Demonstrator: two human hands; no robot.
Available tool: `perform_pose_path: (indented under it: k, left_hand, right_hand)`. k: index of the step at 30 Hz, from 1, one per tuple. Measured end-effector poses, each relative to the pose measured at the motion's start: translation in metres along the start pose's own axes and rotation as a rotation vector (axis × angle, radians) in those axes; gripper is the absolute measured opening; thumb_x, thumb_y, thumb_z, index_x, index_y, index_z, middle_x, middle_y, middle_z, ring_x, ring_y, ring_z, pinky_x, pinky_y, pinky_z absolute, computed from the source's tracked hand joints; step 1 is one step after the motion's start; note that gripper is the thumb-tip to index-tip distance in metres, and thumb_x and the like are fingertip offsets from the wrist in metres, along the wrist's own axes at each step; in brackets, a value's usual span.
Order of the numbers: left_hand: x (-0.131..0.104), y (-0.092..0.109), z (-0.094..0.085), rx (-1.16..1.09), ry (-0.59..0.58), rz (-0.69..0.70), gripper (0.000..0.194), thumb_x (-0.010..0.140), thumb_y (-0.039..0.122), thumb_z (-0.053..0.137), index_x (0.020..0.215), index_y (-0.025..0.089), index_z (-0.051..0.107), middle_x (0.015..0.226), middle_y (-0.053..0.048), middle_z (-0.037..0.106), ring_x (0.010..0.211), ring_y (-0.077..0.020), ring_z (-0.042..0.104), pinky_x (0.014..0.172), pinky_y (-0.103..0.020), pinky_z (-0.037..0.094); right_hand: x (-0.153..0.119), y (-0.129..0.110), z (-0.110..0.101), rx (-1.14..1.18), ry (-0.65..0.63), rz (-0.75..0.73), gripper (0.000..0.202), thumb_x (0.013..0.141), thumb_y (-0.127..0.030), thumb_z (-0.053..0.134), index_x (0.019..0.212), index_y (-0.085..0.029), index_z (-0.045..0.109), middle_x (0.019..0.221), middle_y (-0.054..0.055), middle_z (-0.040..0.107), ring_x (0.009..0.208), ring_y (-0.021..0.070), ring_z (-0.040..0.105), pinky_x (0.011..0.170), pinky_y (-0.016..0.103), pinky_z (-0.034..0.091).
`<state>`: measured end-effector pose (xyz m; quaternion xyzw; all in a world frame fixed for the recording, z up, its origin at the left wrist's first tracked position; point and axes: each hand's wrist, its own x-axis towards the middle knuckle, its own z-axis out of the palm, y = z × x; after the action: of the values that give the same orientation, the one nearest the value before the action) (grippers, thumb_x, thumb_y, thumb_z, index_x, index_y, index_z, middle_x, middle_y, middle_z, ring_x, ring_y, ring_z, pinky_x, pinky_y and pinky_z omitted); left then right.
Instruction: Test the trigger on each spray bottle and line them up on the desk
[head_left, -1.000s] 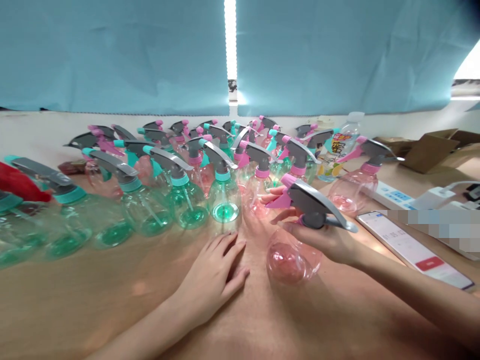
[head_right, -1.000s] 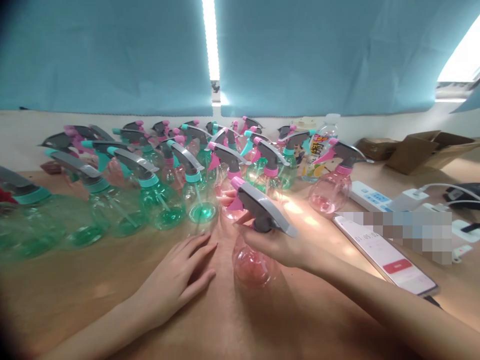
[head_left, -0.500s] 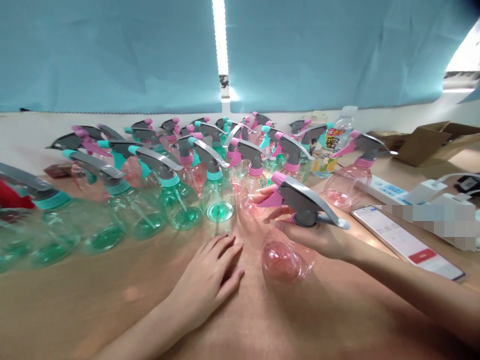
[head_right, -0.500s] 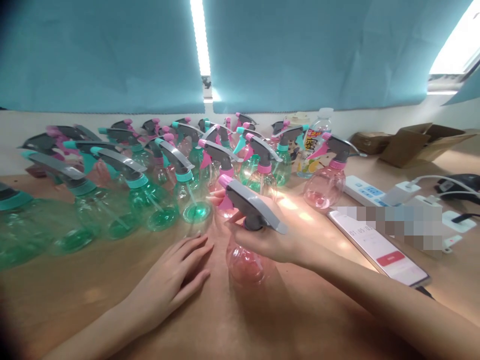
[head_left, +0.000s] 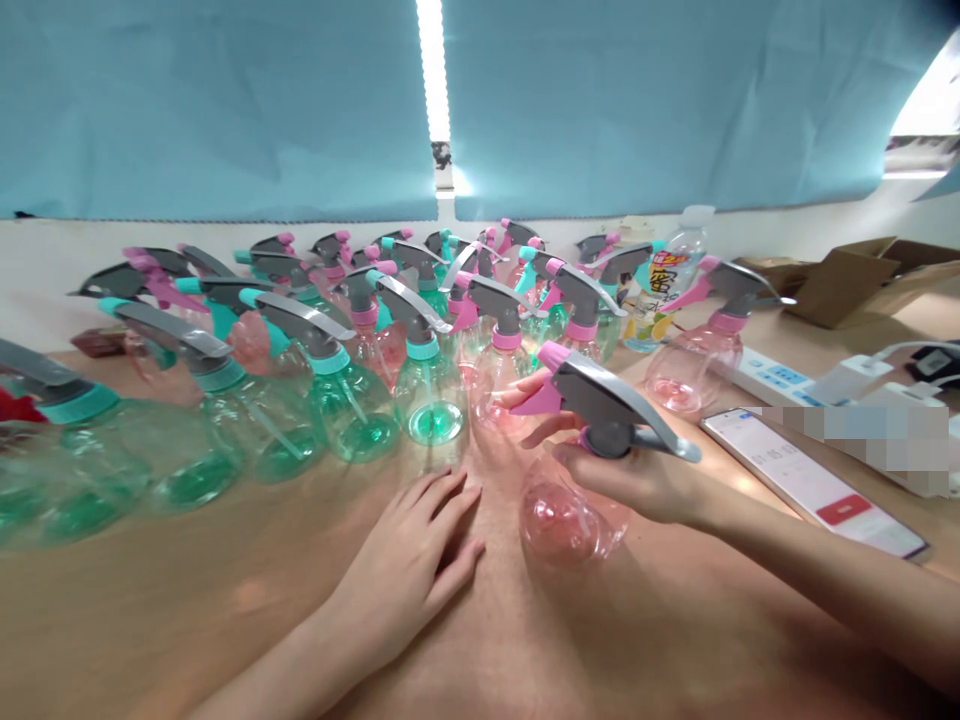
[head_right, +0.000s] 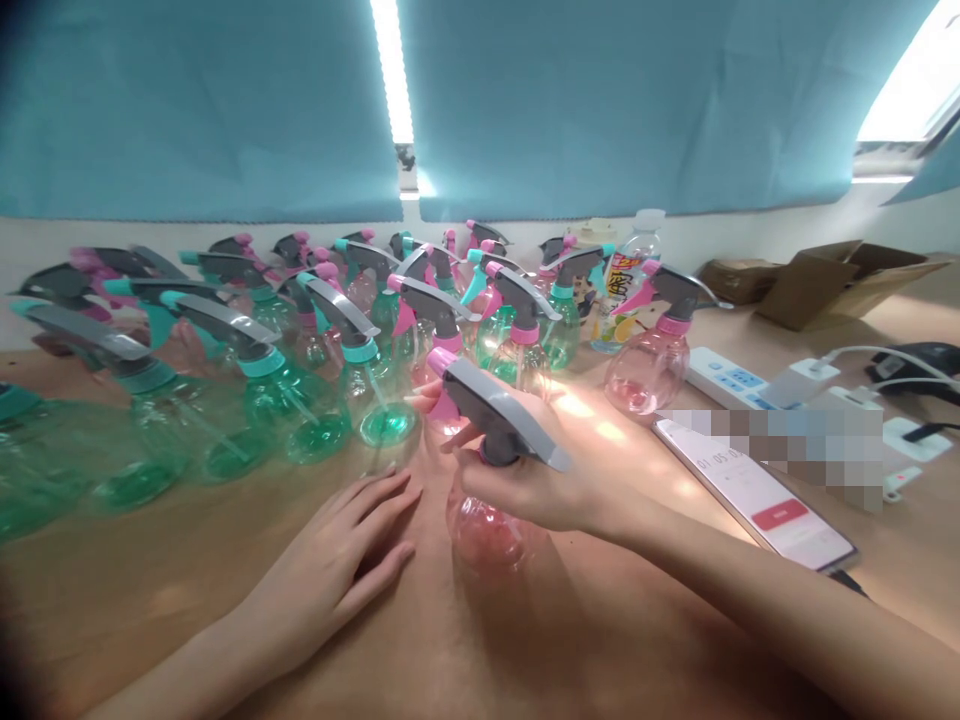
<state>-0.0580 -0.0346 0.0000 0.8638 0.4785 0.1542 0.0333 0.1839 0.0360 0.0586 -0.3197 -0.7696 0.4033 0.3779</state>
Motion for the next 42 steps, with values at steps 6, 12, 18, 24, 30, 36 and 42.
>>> perform_pose_path:
  k: [6, 12, 18, 24, 30, 36, 42]
  left_hand:
    - [-0.001, 0.000, 0.000, 0.014, -0.004, 0.006, 0.038, 0.099, 0.035, 0.048, 0.133, 0.018, 0.053, 0.138, -0.013, 0.055, 0.128, -0.0312, 0.048, 0.106, -0.050, 0.041]
    - [0.001, 0.001, 0.000, 0.016, -0.016, 0.010, 0.038, 0.100, 0.035, 0.047, 0.133, 0.017, 0.053, 0.138, -0.013, 0.055, 0.127, -0.0313, 0.049, 0.105, -0.051, 0.042]
    - [0.000, -0.001, 0.001, 0.003, 0.027, 0.015, 0.038, 0.099, 0.037, 0.046, 0.132, 0.019, 0.053, 0.136, -0.012, 0.057, 0.126, -0.0316, 0.050, 0.105, -0.050, 0.042]
    - [0.000, -0.002, 0.001, 0.014, 0.009, 0.009, 0.038, 0.100, 0.036, 0.046, 0.132, 0.019, 0.053, 0.137, -0.012, 0.057, 0.126, -0.0308, 0.050, 0.104, -0.049, 0.043]
    - [0.001, -0.001, 0.001, 0.026, 0.018, 0.019, 0.039, 0.100, 0.037, 0.045, 0.133, 0.019, 0.052, 0.137, -0.012, 0.056, 0.126, -0.0309, 0.050, 0.104, -0.050, 0.043]
    - [0.001, -0.001, 0.001, 0.027, 0.006, 0.019, 0.039, 0.100, 0.037, 0.046, 0.134, 0.018, 0.051, 0.138, -0.012, 0.055, 0.127, -0.0313, 0.049, 0.104, -0.050, 0.042]
    - [0.001, -0.001, 0.001, 0.009, 0.002, 0.014, 0.039, 0.100, 0.037, 0.046, 0.134, 0.019, 0.051, 0.137, -0.012, 0.055, 0.127, -0.0309, 0.049, 0.104, -0.050, 0.043]
  right_hand:
    - [-0.001, 0.000, -0.001, -0.066, 0.006, 0.003, 0.030, 0.074, -0.011, 0.054, 0.096, -0.027, 0.065, 0.061, -0.005, 0.057, 0.056, 0.0150, 0.055, 0.055, 0.029, 0.044]
    - [-0.002, -0.003, -0.002, -0.141, 0.075, -0.020, 0.013, 0.073, -0.017, 0.059, 0.082, -0.025, 0.064, 0.050, -0.008, 0.041, 0.043, 0.0090, 0.032, 0.040, 0.024, 0.023]
    - [0.000, -0.006, -0.002, -0.150, 0.083, -0.021, 0.017, 0.073, -0.016, 0.060, 0.085, -0.027, 0.065, 0.057, -0.005, 0.053, 0.048, 0.0118, 0.044, 0.043, 0.025, 0.031]
    - [0.003, -0.003, -0.003, -0.084, -0.011, -0.074, 0.040, 0.074, -0.014, 0.055, 0.111, -0.026, 0.065, 0.079, 0.000, 0.071, 0.070, 0.0196, 0.068, 0.060, 0.030, 0.052]
    - [0.002, 0.005, -0.003, -0.154, 0.051, -0.060, 0.055, 0.071, -0.014, 0.061, 0.124, -0.032, 0.060, 0.097, 0.000, 0.075, 0.094, 0.0284, 0.072, 0.074, 0.039, 0.058]
    - [0.001, 0.008, -0.003, -0.178, 0.043, -0.059, 0.037, 0.076, -0.018, 0.062, 0.111, -0.030, 0.066, 0.083, 0.000, 0.074, 0.079, 0.0243, 0.072, 0.067, 0.035, 0.058]
    - [0.004, 0.000, 0.001, -0.081, 0.024, -0.062, 0.026, 0.074, -0.014, 0.057, 0.095, -0.025, 0.066, 0.069, -0.001, 0.066, 0.068, 0.0198, 0.067, 0.068, 0.035, 0.056]
